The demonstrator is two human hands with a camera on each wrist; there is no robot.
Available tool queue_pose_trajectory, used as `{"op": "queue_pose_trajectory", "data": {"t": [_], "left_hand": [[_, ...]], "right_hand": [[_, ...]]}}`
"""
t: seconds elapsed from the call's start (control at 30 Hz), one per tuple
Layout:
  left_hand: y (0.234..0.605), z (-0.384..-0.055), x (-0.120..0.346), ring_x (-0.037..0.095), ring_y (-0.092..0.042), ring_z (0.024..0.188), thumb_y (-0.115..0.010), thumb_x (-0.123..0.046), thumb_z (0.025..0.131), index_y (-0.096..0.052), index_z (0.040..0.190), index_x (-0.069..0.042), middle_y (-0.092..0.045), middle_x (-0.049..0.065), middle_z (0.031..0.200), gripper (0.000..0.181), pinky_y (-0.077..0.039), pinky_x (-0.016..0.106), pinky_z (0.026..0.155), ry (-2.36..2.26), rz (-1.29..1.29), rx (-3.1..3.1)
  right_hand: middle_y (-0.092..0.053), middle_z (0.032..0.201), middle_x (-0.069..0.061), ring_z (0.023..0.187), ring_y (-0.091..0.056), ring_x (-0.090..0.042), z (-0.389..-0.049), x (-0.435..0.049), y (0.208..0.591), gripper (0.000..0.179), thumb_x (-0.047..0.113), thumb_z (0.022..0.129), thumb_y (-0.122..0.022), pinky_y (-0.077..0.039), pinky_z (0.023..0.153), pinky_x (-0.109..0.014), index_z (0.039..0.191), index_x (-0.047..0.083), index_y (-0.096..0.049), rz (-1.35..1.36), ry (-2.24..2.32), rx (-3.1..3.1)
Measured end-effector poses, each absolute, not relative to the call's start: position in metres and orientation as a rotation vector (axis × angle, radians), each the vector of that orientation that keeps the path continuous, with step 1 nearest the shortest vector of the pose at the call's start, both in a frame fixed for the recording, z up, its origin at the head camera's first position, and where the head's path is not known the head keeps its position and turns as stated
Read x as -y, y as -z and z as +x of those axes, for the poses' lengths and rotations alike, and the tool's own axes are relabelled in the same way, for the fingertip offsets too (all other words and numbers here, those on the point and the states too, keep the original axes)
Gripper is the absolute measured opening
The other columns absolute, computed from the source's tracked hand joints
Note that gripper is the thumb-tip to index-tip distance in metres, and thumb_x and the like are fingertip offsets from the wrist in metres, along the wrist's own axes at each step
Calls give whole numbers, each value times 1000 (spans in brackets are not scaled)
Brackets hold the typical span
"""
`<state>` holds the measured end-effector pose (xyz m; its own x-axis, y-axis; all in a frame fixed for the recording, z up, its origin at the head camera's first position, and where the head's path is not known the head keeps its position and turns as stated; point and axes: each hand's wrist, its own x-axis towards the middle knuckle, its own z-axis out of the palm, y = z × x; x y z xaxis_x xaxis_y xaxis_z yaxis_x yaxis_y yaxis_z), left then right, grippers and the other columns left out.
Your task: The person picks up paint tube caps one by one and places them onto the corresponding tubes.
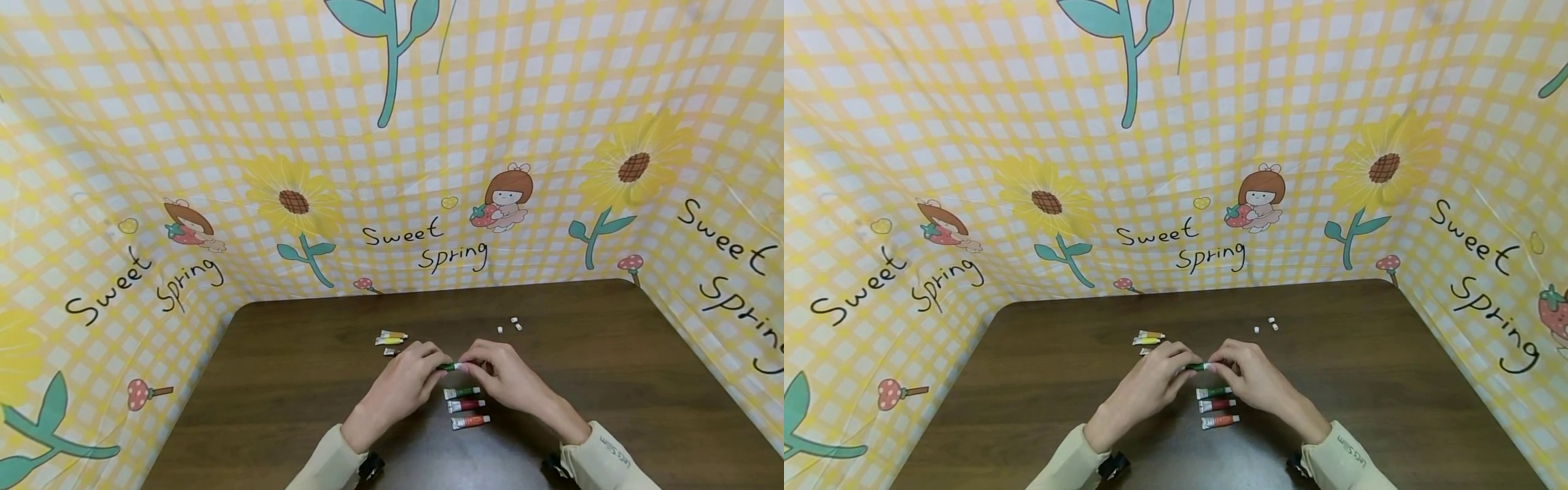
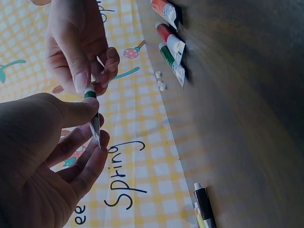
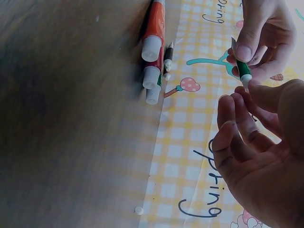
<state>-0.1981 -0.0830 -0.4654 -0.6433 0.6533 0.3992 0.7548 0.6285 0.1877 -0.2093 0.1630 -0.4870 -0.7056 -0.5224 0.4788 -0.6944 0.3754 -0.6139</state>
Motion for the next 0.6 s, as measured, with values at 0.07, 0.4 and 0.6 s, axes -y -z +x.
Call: {"op": "queue_pose_trajectory", "data": {"t": [0.07, 0.4, 0.6], "left_hand": [[465, -198, 83, 12, -65, 99, -70, -18, 106, -77, 119, -18, -71, -5, 112, 15, -57, 26, 83, 492, -1138, 2558], [466, -198, 83, 13, -66, 100, -69, -19, 106, -76, 120, -18, -72, -4, 114, 16, -57, 26, 85, 478, -1130, 2579], [466, -199, 84, 12, -66, 101, -70, -19, 105, -77, 120, -17, -72, -3, 114, 16, -57, 25, 85, 483, -1118, 2592]], "right_hand": [[-72, 92, 0, 70, -55, 1, -209, -163, 487, 8, 11, 103, -72, -49, 58, -20, 103, 12, -80, 1089, -1240, 2443], [-70, 91, -3, 70, -54, 0, -210, -163, 486, 16, 15, 108, -65, -50, 60, -21, 104, 11, -79, 1073, -1274, 2484], [-68, 93, 8, 73, -59, 0, -210, -162, 487, 7, 12, 101, -76, -53, 58, -24, 107, 15, -77, 1063, -1262, 2396]]}}
